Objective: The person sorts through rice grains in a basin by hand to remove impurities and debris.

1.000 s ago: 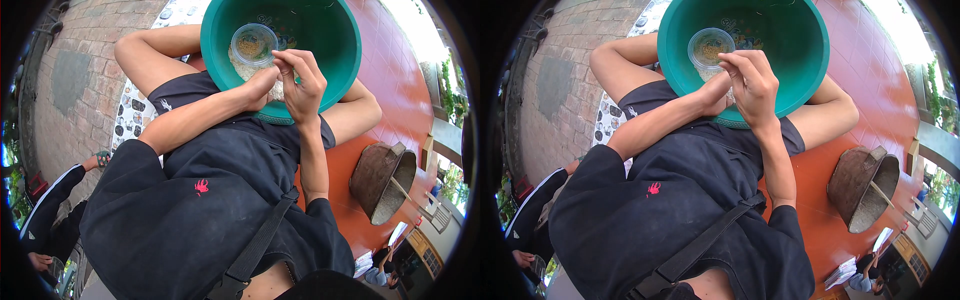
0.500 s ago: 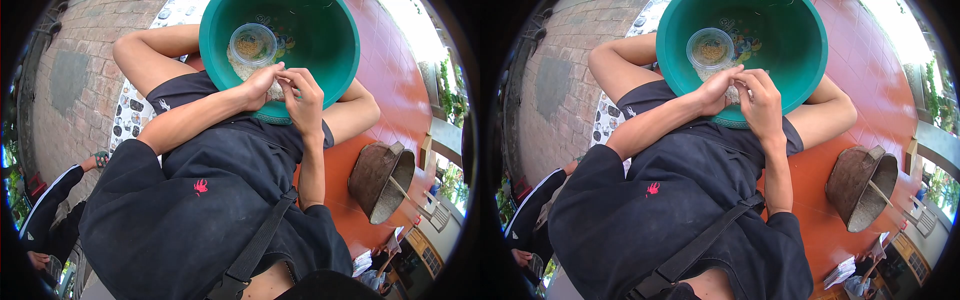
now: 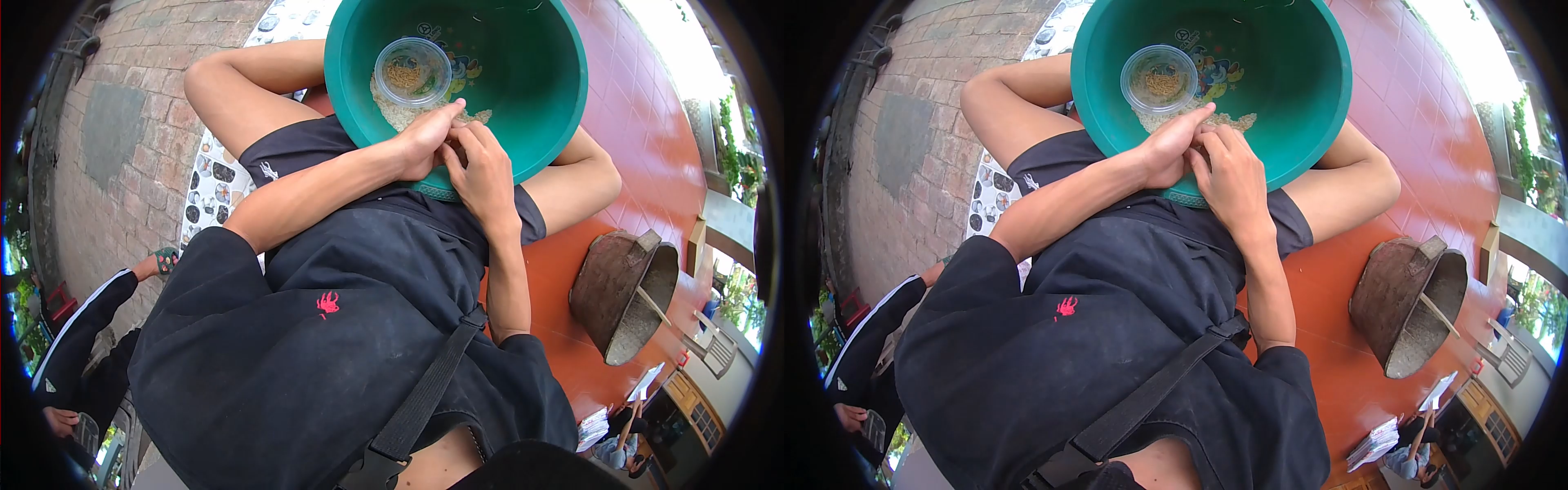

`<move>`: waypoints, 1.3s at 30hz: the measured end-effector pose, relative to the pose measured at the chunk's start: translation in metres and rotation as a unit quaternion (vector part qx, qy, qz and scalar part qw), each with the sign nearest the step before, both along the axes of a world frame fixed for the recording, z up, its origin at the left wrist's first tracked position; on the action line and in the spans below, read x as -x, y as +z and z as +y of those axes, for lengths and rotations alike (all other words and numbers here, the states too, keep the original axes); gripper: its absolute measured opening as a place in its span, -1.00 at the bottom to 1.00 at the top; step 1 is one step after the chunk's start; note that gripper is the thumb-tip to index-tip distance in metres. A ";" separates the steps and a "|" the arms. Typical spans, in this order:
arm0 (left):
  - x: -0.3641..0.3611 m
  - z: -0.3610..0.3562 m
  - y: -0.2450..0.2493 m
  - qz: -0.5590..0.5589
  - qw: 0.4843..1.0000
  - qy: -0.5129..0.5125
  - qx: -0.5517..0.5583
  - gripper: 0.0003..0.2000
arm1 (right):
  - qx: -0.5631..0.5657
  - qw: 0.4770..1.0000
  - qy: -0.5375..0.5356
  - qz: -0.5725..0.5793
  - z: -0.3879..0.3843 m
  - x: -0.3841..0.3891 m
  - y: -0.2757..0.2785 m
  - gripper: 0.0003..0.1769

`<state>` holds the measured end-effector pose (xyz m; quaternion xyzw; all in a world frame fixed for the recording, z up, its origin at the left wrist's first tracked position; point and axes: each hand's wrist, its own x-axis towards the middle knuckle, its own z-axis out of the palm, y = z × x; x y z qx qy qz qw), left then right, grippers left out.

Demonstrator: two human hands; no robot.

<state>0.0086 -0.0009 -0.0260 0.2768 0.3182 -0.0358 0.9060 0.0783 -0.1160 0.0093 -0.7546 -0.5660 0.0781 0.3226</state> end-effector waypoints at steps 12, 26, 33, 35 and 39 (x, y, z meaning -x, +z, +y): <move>0.001 -0.001 -0.003 -0.022 1.000 -0.015 -0.010 -0.52 | 0.020 0.998 -0.013 0.066 0.002 0.000 -0.001 -0.86; 0.003 -0.003 0.014 0.052 0.997 -0.003 -0.057 -0.62 | -0.075 0.978 -0.039 0.190 -0.006 -0.003 -0.004 -0.89; 0.000 -0.002 0.003 0.038 0.999 0.016 -0.012 -0.61 | -0.111 0.958 -0.085 0.252 0.001 -0.004 -0.001 -0.92; 0.002 -0.002 0.001 0.013 1.000 0.014 0.004 -0.61 | -0.148 0.959 -0.083 0.228 0.009 -0.003 0.008 -0.92; 0.002 0.000 0.014 -0.025 0.999 -0.020 -0.017 -0.61 | -0.277 0.943 -0.074 0.169 0.027 -0.002 0.034 -0.93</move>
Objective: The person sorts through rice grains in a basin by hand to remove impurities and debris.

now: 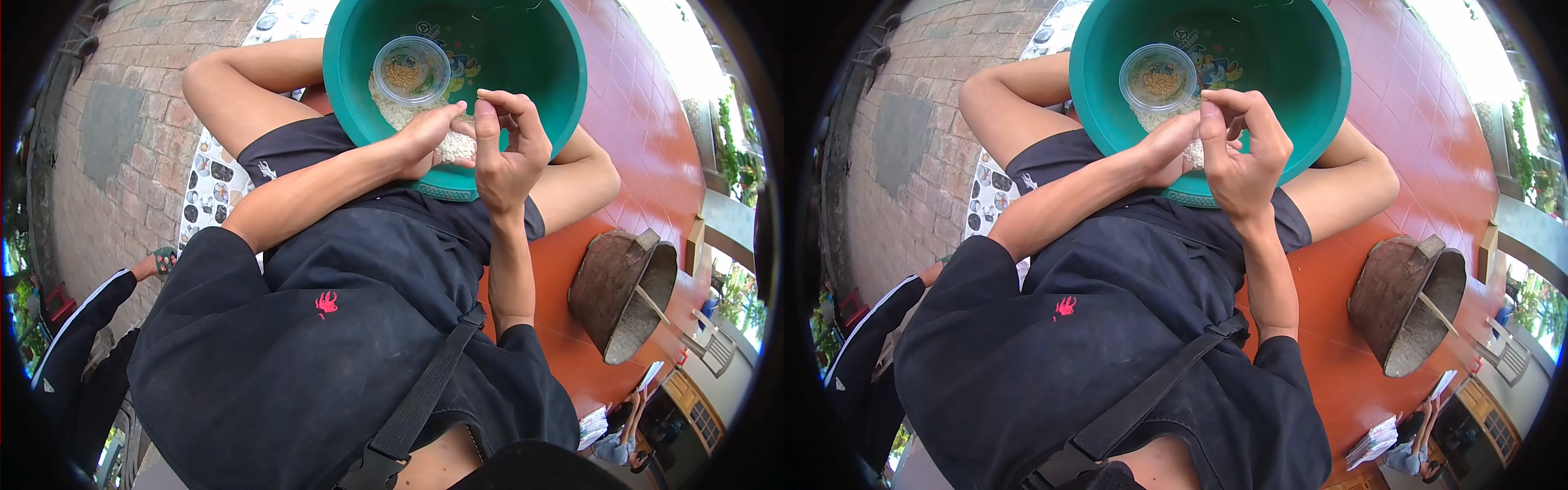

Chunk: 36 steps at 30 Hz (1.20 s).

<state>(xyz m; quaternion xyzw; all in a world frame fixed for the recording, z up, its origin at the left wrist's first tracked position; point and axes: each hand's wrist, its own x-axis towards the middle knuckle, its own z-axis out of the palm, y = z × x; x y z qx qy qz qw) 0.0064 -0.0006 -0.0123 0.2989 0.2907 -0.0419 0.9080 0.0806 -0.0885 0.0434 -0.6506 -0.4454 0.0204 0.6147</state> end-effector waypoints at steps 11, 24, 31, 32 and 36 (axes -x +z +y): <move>0.003 -0.003 0.017 0.022 0.998 0.053 -0.019 -0.53 | 0.266 0.953 0.085 -0.121 -0.021 -0.002 0.006 -0.67; 0.001 0.000 0.003 0.044 0.999 0.013 -0.007 -0.56 | 0.304 0.944 0.073 -0.106 -0.044 0.008 -0.035 -0.85; 0.002 -0.002 0.008 0.059 0.998 0.023 0.001 -0.58 | 0.294 0.943 0.070 -0.142 -0.043 0.007 -0.039 -0.89; 0.002 -0.002 0.009 0.064 0.998 0.029 0.002 -0.59 | 0.292 0.943 0.068 -0.144 -0.042 0.007 -0.039 -0.90; 0.002 -0.002 0.005 0.056 0.998 0.028 -0.005 -0.61 | 0.284 0.943 0.066 -0.164 -0.041 0.008 -0.038 -0.92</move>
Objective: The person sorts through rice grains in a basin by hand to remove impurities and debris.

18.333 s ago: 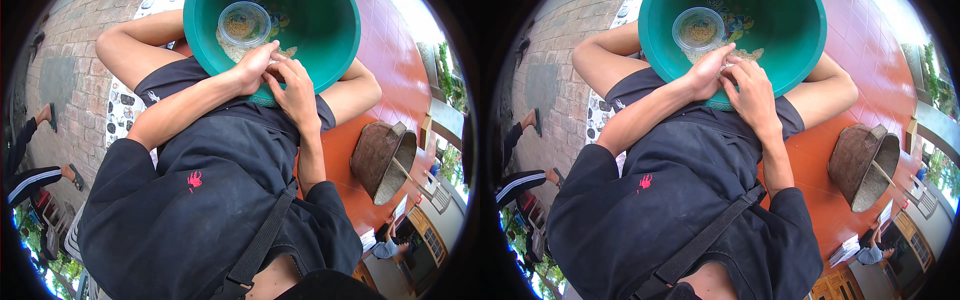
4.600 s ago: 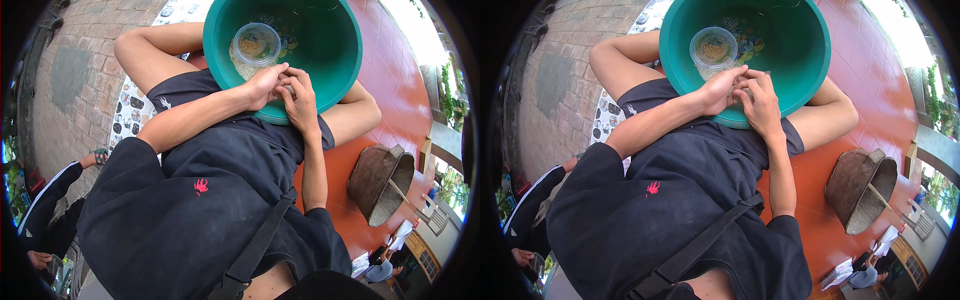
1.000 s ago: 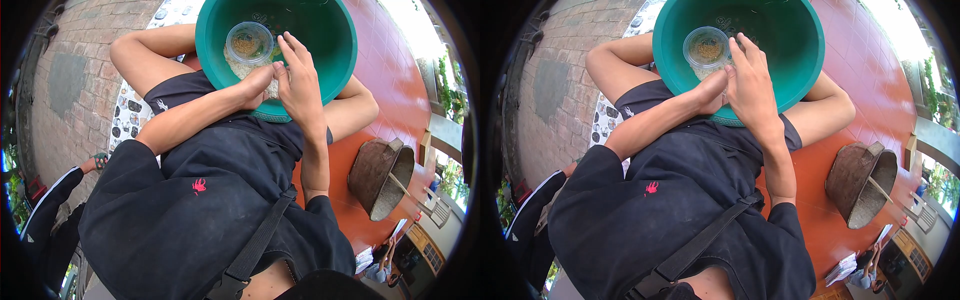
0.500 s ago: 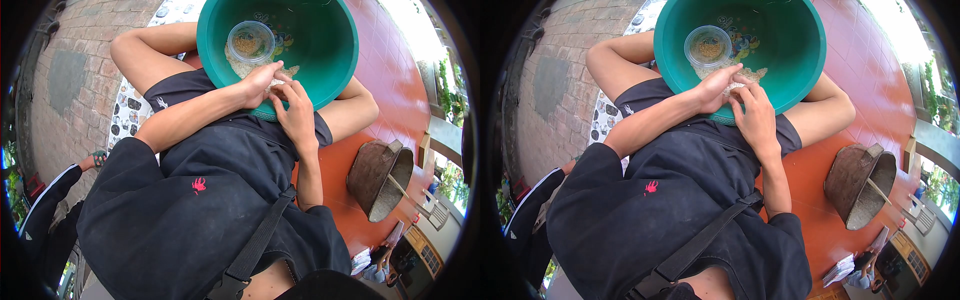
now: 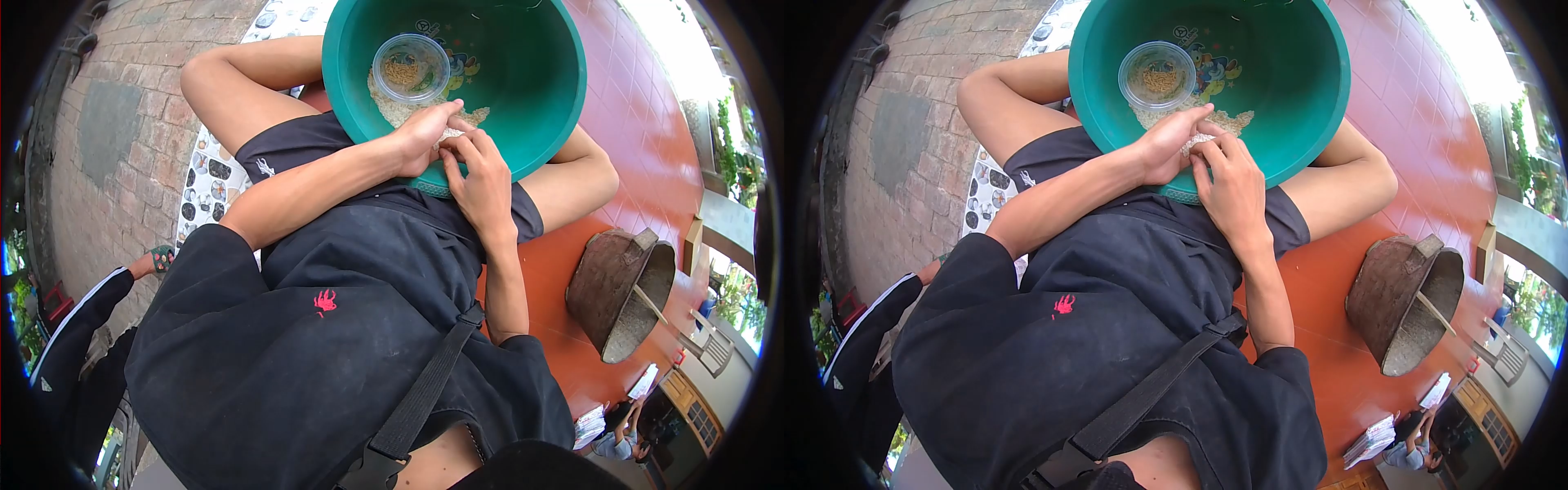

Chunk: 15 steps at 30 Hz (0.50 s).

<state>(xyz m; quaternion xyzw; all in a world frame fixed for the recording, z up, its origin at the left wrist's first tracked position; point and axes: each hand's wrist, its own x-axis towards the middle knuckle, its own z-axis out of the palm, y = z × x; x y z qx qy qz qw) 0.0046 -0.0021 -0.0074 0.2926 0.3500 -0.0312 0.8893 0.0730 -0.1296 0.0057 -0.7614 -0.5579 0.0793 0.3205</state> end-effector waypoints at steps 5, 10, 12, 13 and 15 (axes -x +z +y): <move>-0.002 0.001 -0.010 0.000 1.000 0.009 0.007 -0.63 | -0.013 1.000 0.004 -0.018 0.003 -0.001 0.000 -0.91; -0.001 0.001 -0.005 0.004 1.000 0.008 -0.006 -0.66 | 0.003 0.999 -0.025 0.025 0.011 -0.007 0.004 -0.93; -0.002 0.001 -0.006 -0.001 1.000 0.018 -0.007 -0.67 | -0.005 0.999 -0.029 0.041 0.019 -0.008 0.016 -0.92; -0.003 0.000 -0.013 -0.020 0.999 0.020 -0.016 -0.65 | -0.055 0.995 -0.038 0.068 0.025 -0.006 0.025 -0.88; -0.002 0.000 -0.008 -0.030 0.999 0.003 -0.037 -0.61 | -0.122 0.985 -0.035 0.119 0.033 -0.005 0.041 -0.71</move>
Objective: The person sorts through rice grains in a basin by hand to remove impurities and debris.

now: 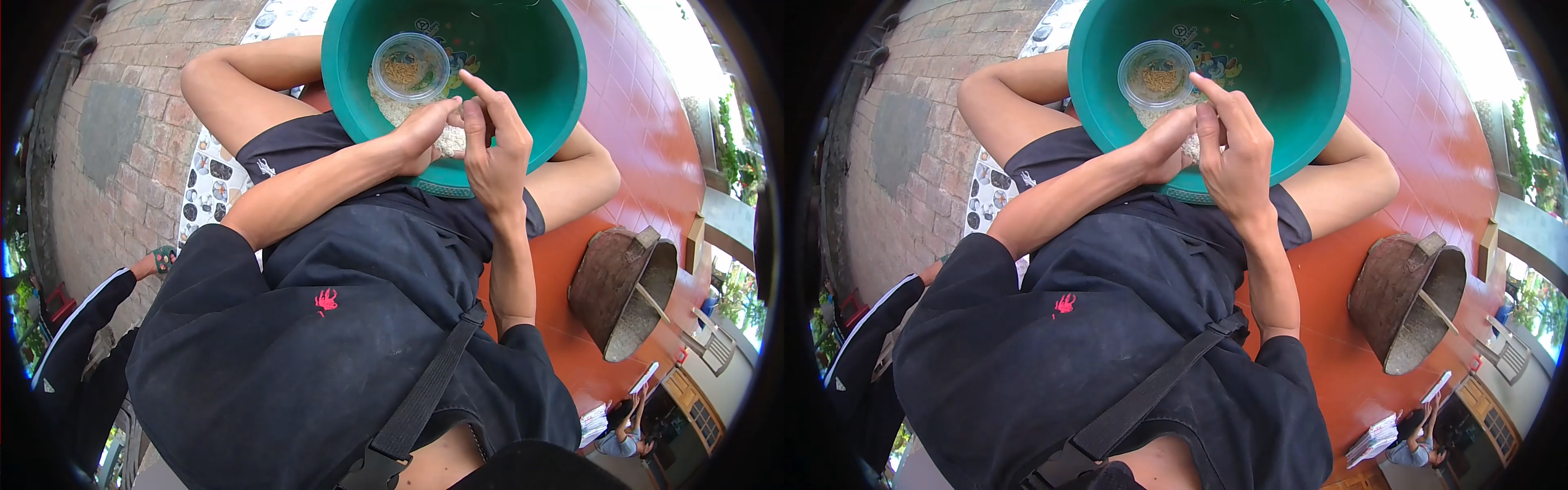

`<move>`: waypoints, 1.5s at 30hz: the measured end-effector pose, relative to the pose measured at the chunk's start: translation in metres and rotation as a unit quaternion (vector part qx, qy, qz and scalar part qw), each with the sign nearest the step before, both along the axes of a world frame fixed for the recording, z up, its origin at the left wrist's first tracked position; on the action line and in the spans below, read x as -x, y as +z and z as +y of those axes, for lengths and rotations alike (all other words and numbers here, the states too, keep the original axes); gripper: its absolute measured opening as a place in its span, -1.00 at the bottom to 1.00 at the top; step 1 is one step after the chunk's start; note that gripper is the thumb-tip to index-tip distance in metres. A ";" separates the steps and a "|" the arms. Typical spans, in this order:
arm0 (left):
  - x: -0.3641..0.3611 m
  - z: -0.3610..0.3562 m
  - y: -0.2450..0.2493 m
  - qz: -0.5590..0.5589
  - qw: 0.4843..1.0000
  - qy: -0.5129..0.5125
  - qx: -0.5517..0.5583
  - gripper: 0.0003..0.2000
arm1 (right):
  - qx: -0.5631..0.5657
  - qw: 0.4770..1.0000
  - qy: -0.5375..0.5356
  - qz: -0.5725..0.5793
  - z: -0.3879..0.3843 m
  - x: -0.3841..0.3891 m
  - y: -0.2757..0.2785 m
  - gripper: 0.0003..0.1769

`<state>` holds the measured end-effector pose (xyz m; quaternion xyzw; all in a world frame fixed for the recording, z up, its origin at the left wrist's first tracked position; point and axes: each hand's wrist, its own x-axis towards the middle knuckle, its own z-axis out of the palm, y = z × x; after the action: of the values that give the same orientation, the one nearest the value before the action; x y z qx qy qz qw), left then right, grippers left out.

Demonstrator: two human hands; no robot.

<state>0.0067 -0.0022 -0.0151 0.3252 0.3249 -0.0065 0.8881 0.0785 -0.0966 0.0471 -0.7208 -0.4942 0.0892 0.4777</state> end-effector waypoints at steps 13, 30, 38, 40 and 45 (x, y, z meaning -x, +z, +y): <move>-0.002 0.002 -0.002 -0.017 0.999 0.004 0.042 -0.40 | 0.093 0.991 -0.020 -0.099 -0.048 -0.019 -0.040 -0.82; -0.001 0.002 0.001 0.013 0.999 -0.022 0.025 -0.42 | 0.119 0.976 0.023 -0.179 -0.052 -0.024 -0.045 -0.87; -0.001 0.001 0.004 0.020 0.999 -0.003 0.033 -0.46 | 0.102 0.971 0.018 -0.215 -0.047 -0.023 -0.050 -0.93; -0.001 0.001 0.002 0.005 0.999 -0.001 0.042 -0.46 | 0.098 0.976 0.008 -0.195 -0.048 -0.024 -0.053 -0.93; -0.001 0.002 0.001 -0.003 0.999 -0.002 0.047 -0.46 | 0.074 0.992 -0.008 -0.106 -0.047 -0.026 -0.055 -0.96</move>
<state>0.0080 -0.0006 -0.0145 0.2842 0.3205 -0.0226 0.9034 0.1041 -0.1439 -0.0076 -0.7635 -0.5285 0.0451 0.3683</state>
